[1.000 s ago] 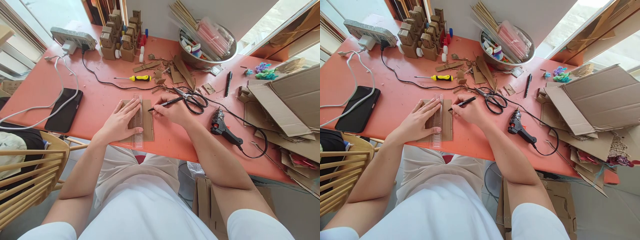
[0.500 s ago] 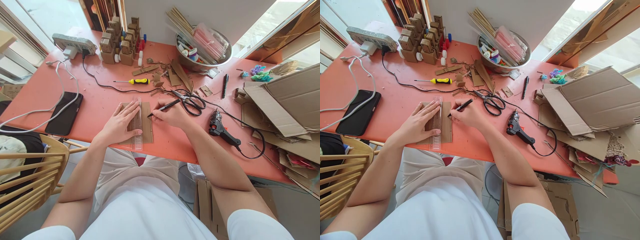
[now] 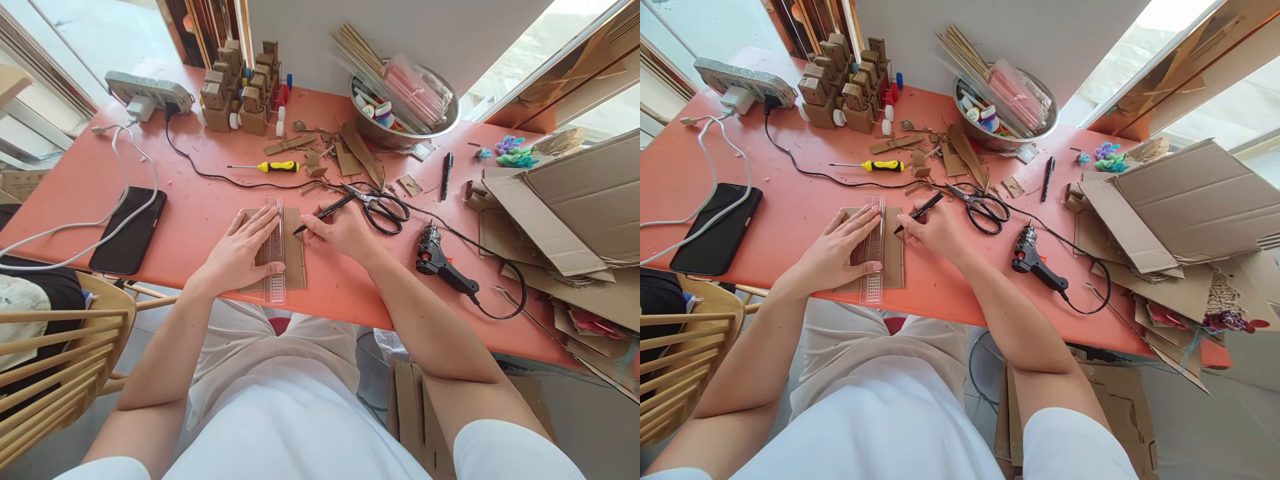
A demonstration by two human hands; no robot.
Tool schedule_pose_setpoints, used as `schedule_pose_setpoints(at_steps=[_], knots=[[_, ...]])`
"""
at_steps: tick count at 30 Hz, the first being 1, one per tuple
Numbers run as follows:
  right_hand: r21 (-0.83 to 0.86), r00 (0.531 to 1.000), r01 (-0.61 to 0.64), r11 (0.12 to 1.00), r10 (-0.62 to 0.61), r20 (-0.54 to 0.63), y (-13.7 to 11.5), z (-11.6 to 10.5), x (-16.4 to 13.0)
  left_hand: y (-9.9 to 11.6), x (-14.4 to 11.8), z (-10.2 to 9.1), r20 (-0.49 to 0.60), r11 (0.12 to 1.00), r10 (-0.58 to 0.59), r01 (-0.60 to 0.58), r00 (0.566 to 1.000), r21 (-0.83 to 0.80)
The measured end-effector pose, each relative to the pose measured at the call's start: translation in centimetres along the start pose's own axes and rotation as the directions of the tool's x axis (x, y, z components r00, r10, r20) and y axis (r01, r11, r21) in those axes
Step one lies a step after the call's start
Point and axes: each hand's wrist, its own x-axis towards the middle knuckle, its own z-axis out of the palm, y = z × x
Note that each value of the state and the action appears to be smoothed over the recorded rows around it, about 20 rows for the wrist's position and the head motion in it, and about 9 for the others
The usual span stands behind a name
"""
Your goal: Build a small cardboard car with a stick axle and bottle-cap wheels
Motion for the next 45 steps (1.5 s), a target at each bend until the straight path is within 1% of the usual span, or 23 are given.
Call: schedule_pose_setpoints(at_steps=[2, 3, 6, 7, 8, 10, 11, 14, 17, 19, 20, 23, 25, 27, 31, 34, 38, 42, 45], knots=[[-0.019, 0.997, 0.031, 0.999, -0.032, -0.076, 0.1, 0.0, 0.1, 0.0, 0.0, 0.0, 0.0, 1.0, 0.002, -0.002, 1.0, 0.0], [-0.013, 0.997, 0.032, 0.999, -0.032, -0.073, 0.1, 0.0, 0.1, 0.0, 0.0, 0.1, 0.001, 1.0, 0.002, -0.002, 1.0, 0.001], [0.048, 0.999, -0.009, 0.999, 0.006, 0.05, 0.1, -0.2, 0.1, 0.0, 0.1, 0.1, -0.002, 1.0, -0.001, 0.001, 1.0, 0.006], [0.074, 0.998, -0.014, 0.997, 0.01, 0.061, 0.0, -0.3, 0.2, 0.0, 0.1, 0.1, -0.004, 1.0, -0.001, 0.001, 1.0, 0.009], [0.105, 0.999, -0.012, 0.994, 0.008, 0.04, 0.0, -0.4, 0.2, 0.0, 0.1, 0.1, -0.006, 1.0, 0.0, 0.0, 1.0, 0.013], [0.187, 0.999, -0.002, 0.982, 0.01, -0.042, -0.2, -0.8, 0.3, 0.0, 0.1, 0.1, -0.01, 1.0, 0.006, -0.006, 1.0, 0.02], [0.241, 0.998, -0.011, 0.97, 0.026, -0.059, -0.3, -1.0, 0.4, 0.0, 0.1, 0.1, -0.014, 1.0, 0.011, -0.011, 1.0, 0.022], [0.397, 0.996, -0.077, 0.914, 0.087, -0.009, -0.8, -1.9, 0.5, -0.1, 0.1, 0.1, -0.031, 0.999, 0.03, -0.029, 0.999, 0.02], [0.453, 0.994, -0.103, 0.886, 0.102, 0.028, -1.2, -2.2, 0.4, -0.1, 0.1, 0.2, -0.041, 0.999, 0.038, -0.037, 0.998, 0.019], [0.406, 0.997, -0.074, 0.911, 0.072, 0.02, -1.1, -1.9, 0.3, -0.1, 0.1, 0.2, -0.036, 0.999, 0.029, -0.028, 0.999, 0.024], [0.353, 0.999, -0.043, 0.935, 0.045, 0.003, -1.0, -1.6, 0.2, -0.1, 0.1, 0.2, -0.03, 0.999, 0.022, -0.021, 0.999, 0.028], [0.13, 0.996, 0.053, 0.99, -0.043, -0.074, -0.3, -0.4, 0.1, 0.1, 0.0, 0.1, -0.004, 0.999, 0.001, 0.0, 1.0, 0.044], [0.024, 0.995, 0.065, 0.998, -0.063, -0.071, 0.0, 0.2, 0.1, 0.2, 0.0, 0.0, 0.007, 0.999, -0.009, 0.008, 1.0, 0.051], [-0.027, 0.997, 0.064, 0.998, -0.065, -0.051, 0.1, 0.5, 0.2, 0.3, 0.1, 0.0, 0.012, 0.998, -0.012, 0.011, 1.0, 0.054], [-0.089, 0.991, 0.096, 0.991, -0.103, -0.079, -0.1, 0.0, 0.5, 0.4, 0.1, -0.1, 0.016, 0.998, -0.008, 0.007, 1.0, 0.056], [-0.113, 0.994, 0.091, 0.989, -0.096, -0.043, -0.4, -0.4, 0.5, 0.5, 0.2, -0.2, 0.024, 0.999, -0.012, 0.011, 1.0, 0.049], [-0.128, 0.989, 0.108, 0.986, -0.12, -0.09, -0.5, -0.3, 0.4, 0.6, 0.2, -0.2, 0.027, 0.999, -0.018, 0.016, 0.999, 0.042], [-0.127, 0.995, 0.078, 0.989, -0.085, -0.048, -0.4, -0.1, 0.5, 0.5, 0.2, 0.0, 0.021, 0.999, -0.012, 0.011, 1.0, 0.044], [-0.129, 0.989, 0.099, 0.987, -0.112, -0.098, -0.4, 0.0, 0.5, 0.4, 0.2, 0.0, 0.02, 0.999, -0.011, 0.01, 1.0, 0.044]])
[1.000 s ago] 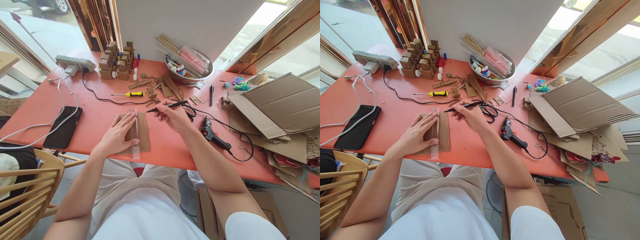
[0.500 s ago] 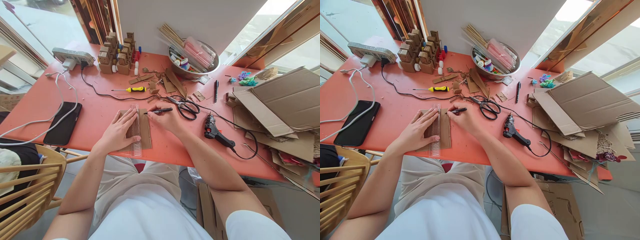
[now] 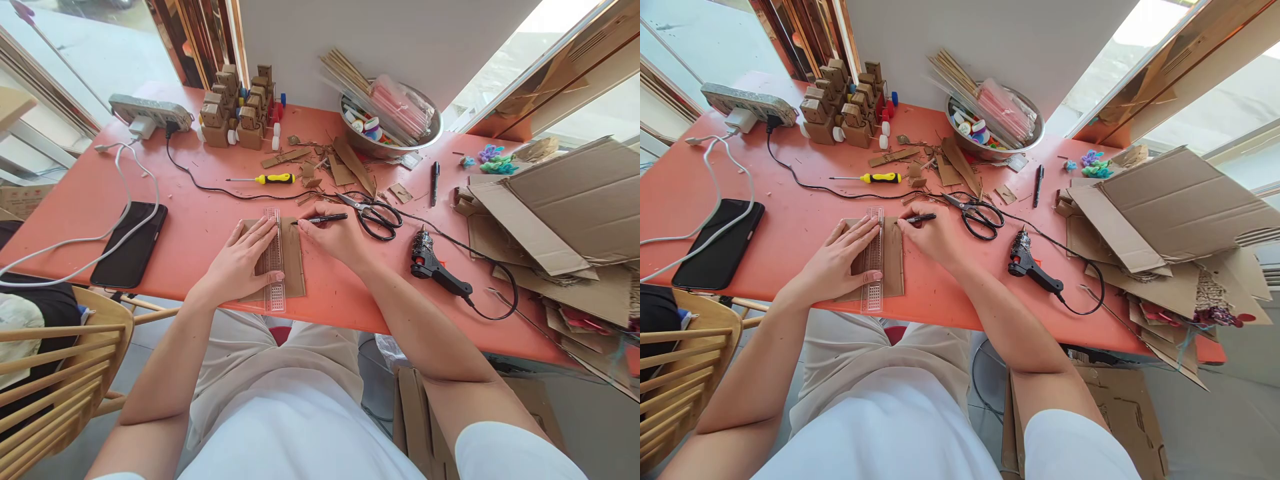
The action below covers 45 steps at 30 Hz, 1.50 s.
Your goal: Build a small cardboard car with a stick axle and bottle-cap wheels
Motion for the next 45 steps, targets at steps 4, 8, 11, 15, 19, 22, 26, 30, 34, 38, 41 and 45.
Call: schedule_pose_setpoints(at_steps=[4, 8, 11, 15, 19, 22, 26, 30, 34, 38, 41, 45], knots=[[0.008, 0.999, 0.007, 1.0, -0.007, 0.038, 0.0, 0.0, 0.1, 0.1, 0.0, -0.1, 0.006, 1.0, -0.004, 0.004, 1.0, -0.006], [0.017, 1.0, 0.0, 1.0, 0.0, -0.009, -0.1, 0.0, 0.3, 0.2, 0.1, -0.2, 0.009, 1.0, -0.01, 0.01, 1.0, -0.012], [0.092, 0.998, -0.044, 0.995, 0.04, 0.041, 0.0, -0.4, 0.3, 0.2, 0.1, -0.1, 0.001, 1.0, -0.011, 0.011, 1.0, -0.021], [0.334, 0.985, -0.172, 0.927, 0.172, 0.032, 0.2, -1.5, 0.2, -0.1, 0.0, 0.1, -0.027, 1.0, 0.002, -0.003, 1.0, -0.028], [0.605, 0.951, -0.266, 0.75, 0.306, 0.039, 0.1, -2.9, 0.4, -0.4, -0.2, 0.3, -0.054, 1.0, 0.01, -0.011, 0.999, -0.017], [0.698, 0.918, -0.33, 0.636, 0.388, 0.08, -0.2, -3.6, 0.8, -0.8, -0.3, 0.4, -0.067, 0.999, 0.031, -0.032, 0.997, -0.009], [0.761, 0.89, -0.361, 0.539, 0.442, 0.108, -0.7, -3.8, 0.9, -1.6, -0.5, 0.5, -0.069, 0.998, 0.055, -0.054, 0.996, 0.01], [0.772, 0.903, -0.345, 0.534, 0.412, 0.118, -1.1, -3.7, 0.7, -2.3, -0.9, 0.5, -0.087, 0.998, 0.047, -0.045, 0.995, 0.035], [0.764, 0.91, -0.342, 0.547, 0.394, 0.126, -1.4, -4.0, 0.5, -3.2, -1.9, -0.1, -0.09, 0.999, 0.013, -0.01, 0.996, 0.032], [0.75, 0.944, -0.291, 0.594, 0.304, 0.125, -1.5, -4.3, 0.3, -4.4, -3.1, -1.2, -0.075, 1.0, -0.008, 0.009, 0.997, 0.021], [0.708, 0.972, -0.202, 0.677, 0.225, 0.062, -1.4, -4.3, 0.1, -5.5, -4.0, -1.7, -0.088, 1.0, 0.012, -0.01, 0.996, 0.023], [0.547, 0.994, -0.11, 0.83, 0.104, 0.041, -1.3, -3.2, -0.3, -6.9, -4.9, -1.6, -0.226, 0.997, -0.034, 0.049, 0.974, 0.063]])
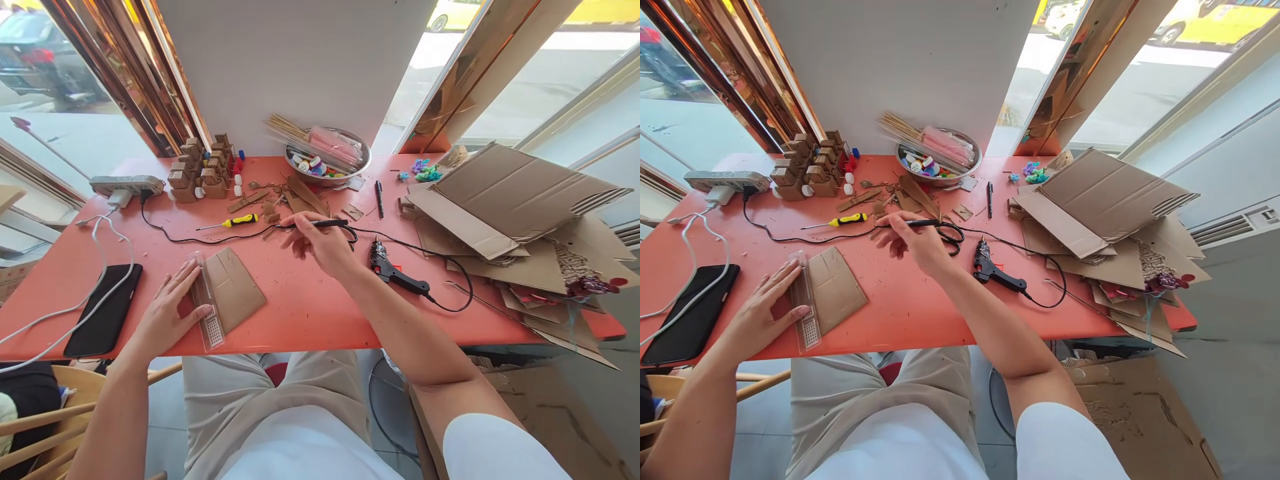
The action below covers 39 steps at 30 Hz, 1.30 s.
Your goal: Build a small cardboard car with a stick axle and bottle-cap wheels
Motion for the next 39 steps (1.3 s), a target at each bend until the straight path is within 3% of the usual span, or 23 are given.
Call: schedule_pose_setpoints(at_steps=[3, 7, 11, 13, 14, 15, 17, 20, 23, 28, 35, 39], knots=[[-0.313, 0.992, 0.08, 0.946, -0.045, 0.118, 0.7, 1.2, -0.7, -0.5, -0.2, 0.4, -0.1, 0.996, -0.071, 0.076, 0.992, 0.047], [-0.715, 0.98, 0.19, 0.673, -0.084, 0.182, 1.2, 2.5, -1.5, -0.1, 0.0, 0.3, -0.17, 0.995, -0.096, 0.096, 0.981, -0.006], [-0.84, 0.989, 0.147, 0.522, -0.082, 0.122, 0.9, 2.3, -1.3, 1.3, 1.2, -0.8, -0.26, 0.982, -0.185, 0.168, 0.948, -0.085], [-0.859, 0.99, 0.139, 0.493, -0.103, 0.101, 0.8, 2.0, -1.1, 2.3, 2.5, -1.6, -0.253, 0.984, -0.149, 0.118, 0.956, -0.134], [-0.864, 0.989, 0.142, 0.483, -0.115, 0.098, 0.8, 1.8, -1.0, 2.9, 3.3, -1.9, -0.221, 0.987, -0.1, 0.068, 0.97, -0.147], [-0.867, 0.987, 0.148, 0.476, -0.124, 0.1, 0.8, 1.7, -0.9, 3.5, 4.3, -2.2, -0.101, 0.989, -0.03, 0.015, 0.994, -0.144], [-0.872, 0.985, 0.157, 0.464, -0.141, 0.102, 0.9, 1.6, -0.8, 4.6, 6.2, -2.6, 0.106, 0.986, 0.13, -0.118, 0.986, -0.117], [-0.879, 0.981, 0.174, 0.444, -0.161, 0.113, 0.9, 1.6, -0.9, 6.1, 8.6, -2.8, 0.368, 0.955, 0.294, -0.29, 0.882, -0.067], [-0.887, 0.98, 0.18, 0.425, -0.155, 0.124, 0.7, 1.6, -0.9, 7.1, 10.0, -3.0, 0.509, 0.933, 0.313, -0.36, 0.802, -0.006], [-0.886, 0.975, 0.213, 0.411, -0.147, 0.166, 0.3, 1.7, -1.1, 8.1, 10.7, -3.3, 0.574, 0.902, 0.321, -0.428, 0.753, 0.058], [-0.9, 0.98, 0.196, 0.39, -0.097, 0.172, -0.2, 1.9, -1.0, 8.3, 12.0, -2.1, 0.604, 0.865, 0.371, -0.499, 0.705, 0.05], [-0.903, 0.985, 0.172, 0.393, -0.07, 0.156, -0.4, 1.7, -0.8, 9.7, 13.0, -3.4, 0.685, 0.869, 0.329, -0.492, 0.649, 0.048]])
